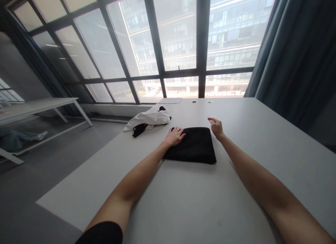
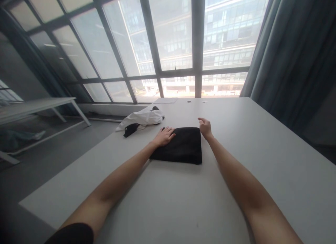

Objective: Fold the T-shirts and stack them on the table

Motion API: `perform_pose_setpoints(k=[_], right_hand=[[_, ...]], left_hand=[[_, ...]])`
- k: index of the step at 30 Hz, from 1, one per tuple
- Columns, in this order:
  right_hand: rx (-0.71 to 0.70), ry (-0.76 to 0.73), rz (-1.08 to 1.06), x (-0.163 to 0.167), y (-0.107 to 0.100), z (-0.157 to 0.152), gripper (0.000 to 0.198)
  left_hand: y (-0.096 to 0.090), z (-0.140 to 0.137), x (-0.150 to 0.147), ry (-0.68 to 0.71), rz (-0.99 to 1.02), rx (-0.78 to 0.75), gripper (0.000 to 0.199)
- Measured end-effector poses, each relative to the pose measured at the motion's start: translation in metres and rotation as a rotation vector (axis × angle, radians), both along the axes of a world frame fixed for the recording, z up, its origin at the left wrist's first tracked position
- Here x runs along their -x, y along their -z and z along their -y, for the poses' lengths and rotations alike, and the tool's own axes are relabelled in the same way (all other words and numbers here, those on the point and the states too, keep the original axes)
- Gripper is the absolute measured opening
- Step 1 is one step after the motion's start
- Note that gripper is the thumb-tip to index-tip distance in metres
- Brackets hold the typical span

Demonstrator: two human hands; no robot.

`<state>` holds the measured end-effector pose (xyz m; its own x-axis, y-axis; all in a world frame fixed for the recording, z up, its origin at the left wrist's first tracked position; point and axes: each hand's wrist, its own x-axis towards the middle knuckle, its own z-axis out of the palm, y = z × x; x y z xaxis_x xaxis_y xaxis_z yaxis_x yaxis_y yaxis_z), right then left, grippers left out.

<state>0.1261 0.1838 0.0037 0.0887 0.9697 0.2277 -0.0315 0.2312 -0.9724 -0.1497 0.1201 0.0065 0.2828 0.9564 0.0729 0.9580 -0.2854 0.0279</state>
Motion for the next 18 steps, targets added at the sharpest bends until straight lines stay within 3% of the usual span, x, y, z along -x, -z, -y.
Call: perform_pose_setpoints(k=[4, 8, 12, 18], right_hand=[[-0.250, -0.048, 0.677, 0.036, -0.001, 0.037, 0.046], [-0.309, -0.258, 1.094, 0.053, 0.018, 0.087, 0.056], [-0.290, -0.318, 1.164, 0.051, 0.022, 0.106, 0.053], [-0.323, -0.139, 0.977, 0.039, 0.007, 0.096, 0.051]], left_hand=[[0.012, -0.003, 0.004, 0.012, 0.029, -0.027, 0.055], [0.010, -0.007, 0.004, 0.006, 0.046, 0.013, 0.055], [0.004, -0.010, 0.004, -0.042, 0.102, 0.109, 0.056], [0.009, -0.007, 0.004, -0.024, 0.082, 0.017, 0.054]])
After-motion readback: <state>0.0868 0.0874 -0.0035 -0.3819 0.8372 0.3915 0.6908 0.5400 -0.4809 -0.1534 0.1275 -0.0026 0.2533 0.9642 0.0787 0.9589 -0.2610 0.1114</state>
